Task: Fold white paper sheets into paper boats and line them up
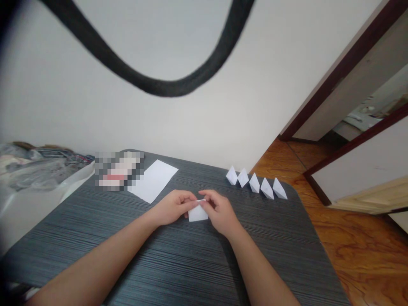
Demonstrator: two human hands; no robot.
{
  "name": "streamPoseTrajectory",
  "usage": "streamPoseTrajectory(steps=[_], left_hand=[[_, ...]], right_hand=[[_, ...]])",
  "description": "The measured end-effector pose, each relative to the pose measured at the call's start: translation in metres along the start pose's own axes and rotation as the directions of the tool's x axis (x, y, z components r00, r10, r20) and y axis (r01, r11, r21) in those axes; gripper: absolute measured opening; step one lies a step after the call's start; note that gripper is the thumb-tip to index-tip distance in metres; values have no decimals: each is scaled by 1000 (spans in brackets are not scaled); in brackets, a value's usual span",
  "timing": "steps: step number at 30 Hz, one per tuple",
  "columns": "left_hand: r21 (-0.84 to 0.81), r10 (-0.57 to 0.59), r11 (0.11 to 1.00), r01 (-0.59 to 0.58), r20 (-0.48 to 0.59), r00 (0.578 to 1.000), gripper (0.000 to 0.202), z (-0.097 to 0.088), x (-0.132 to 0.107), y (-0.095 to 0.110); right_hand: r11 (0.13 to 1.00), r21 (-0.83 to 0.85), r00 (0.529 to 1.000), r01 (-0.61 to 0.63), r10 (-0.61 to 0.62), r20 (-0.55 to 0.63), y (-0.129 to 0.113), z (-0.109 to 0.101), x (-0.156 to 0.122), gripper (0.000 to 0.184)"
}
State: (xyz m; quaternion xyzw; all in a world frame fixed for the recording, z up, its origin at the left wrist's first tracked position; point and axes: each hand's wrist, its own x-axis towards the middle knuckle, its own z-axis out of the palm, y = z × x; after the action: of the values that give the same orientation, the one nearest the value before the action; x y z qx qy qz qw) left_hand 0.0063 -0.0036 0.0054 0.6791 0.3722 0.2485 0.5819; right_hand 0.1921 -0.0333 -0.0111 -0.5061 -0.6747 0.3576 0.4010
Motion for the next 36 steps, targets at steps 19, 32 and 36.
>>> streamPoseTrajectory(steps=[19, 32, 36], left_hand=[[-150, 4, 989, -13, -57, 998, 22, -1, 3, -7], [-276, -1, 961, -26, -96, 995, 23, -1, 5, -2], [-264, -12, 964, -13, -92, 996, 22, -2, 5, -3]], right_hand=[[996, 51, 996, -72, 70, 52, 2, -2, -3, 20], [972, -44, 968, 231, -225, 111, -4, -9, -2, 20], [970, -60, 967, 234, -226, 113, -1, -10, -1, 20]])
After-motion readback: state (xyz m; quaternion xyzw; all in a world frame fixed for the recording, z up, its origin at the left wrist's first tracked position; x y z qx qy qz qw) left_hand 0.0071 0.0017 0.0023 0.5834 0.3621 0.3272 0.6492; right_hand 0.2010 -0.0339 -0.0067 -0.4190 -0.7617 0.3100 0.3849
